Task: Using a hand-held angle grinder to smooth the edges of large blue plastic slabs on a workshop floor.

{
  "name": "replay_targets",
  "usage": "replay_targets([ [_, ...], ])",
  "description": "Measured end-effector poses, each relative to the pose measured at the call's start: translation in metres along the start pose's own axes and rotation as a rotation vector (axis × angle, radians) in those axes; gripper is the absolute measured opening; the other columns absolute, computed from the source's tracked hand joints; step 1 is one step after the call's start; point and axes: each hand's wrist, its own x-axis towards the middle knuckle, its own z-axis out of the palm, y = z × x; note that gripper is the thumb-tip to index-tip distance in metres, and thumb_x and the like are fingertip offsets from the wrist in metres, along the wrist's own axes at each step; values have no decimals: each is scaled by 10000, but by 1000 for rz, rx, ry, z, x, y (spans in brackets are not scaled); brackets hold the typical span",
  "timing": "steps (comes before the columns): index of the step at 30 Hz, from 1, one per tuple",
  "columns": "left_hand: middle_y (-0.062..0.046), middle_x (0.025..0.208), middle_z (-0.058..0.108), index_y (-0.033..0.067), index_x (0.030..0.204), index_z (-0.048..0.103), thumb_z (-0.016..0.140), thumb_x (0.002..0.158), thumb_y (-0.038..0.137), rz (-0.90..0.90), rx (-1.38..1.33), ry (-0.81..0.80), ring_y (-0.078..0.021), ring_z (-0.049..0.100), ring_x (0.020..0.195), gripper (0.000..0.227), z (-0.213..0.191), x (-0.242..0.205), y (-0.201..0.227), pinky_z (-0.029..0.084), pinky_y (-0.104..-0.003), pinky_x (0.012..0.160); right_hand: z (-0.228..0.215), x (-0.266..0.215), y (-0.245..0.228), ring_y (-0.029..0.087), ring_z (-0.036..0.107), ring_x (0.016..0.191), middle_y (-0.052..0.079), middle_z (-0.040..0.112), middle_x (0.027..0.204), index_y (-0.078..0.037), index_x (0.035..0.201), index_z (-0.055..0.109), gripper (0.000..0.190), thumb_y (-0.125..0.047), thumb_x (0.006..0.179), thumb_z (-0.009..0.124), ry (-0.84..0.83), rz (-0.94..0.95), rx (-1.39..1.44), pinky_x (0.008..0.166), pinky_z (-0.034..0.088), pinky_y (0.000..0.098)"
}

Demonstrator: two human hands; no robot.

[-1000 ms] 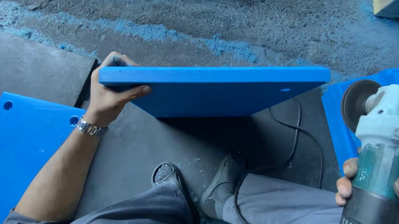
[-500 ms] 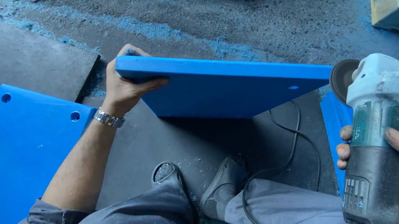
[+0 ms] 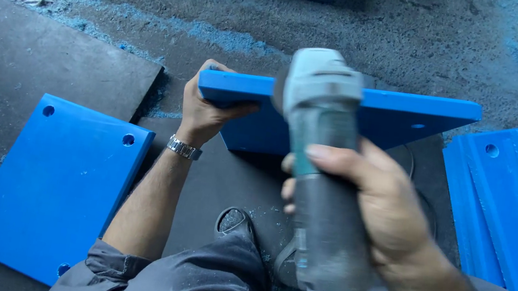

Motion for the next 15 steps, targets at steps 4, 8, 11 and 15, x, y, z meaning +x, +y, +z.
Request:
replay_targets([
  [4, -36, 1121, 686, 116, 1142, 595, 962, 758, 154, 18, -50, 8, -133, 702, 1047, 532, -5, -3, -24, 663, -338, 872, 39, 9, 7, 213, 723, 733, 167, 699, 951, 57, 1206, 578, 485, -264, 864, 700, -179, -15, 33, 622, 638, 347],
  [8, -42, 1132, 676, 112, 1150, 598, 969, 762, 152, 47, -15, 15, -148, 693, 1060, 538, -3, -6, -18, 655, -360, 887, 33, 0, 9, 206, 734, 771, 162, 686, 971, 69, 1243, 562, 485, -272, 920, 683, -246, -26, 88, 646, 655, 357],
  [11, -40, 1115, 681, 113, 1132, 594, 967, 750, 154, 27, 12, 22, -148, 703, 1054, 535, 1, -3, -8, 664, -365, 880, -1, -14, 6, 251, 749, 841, 214, 704, 1045, 132, 1307, 547, 515, -260, 984, 637, -209, -64, 192, 710, 659, 397],
  [15, -35, 1073, 703, 120, 1114, 589, 947, 768, 148, -30, -31, 13, -141, 735, 1023, 498, 4, -1, -2, 653, -353, 845, -65, -32, 2, 312, 732, 954, 256, 686, 1148, 157, 1412, 492, 615, -314, 1025, 576, -28, -96, 264, 789, 643, 458],
])
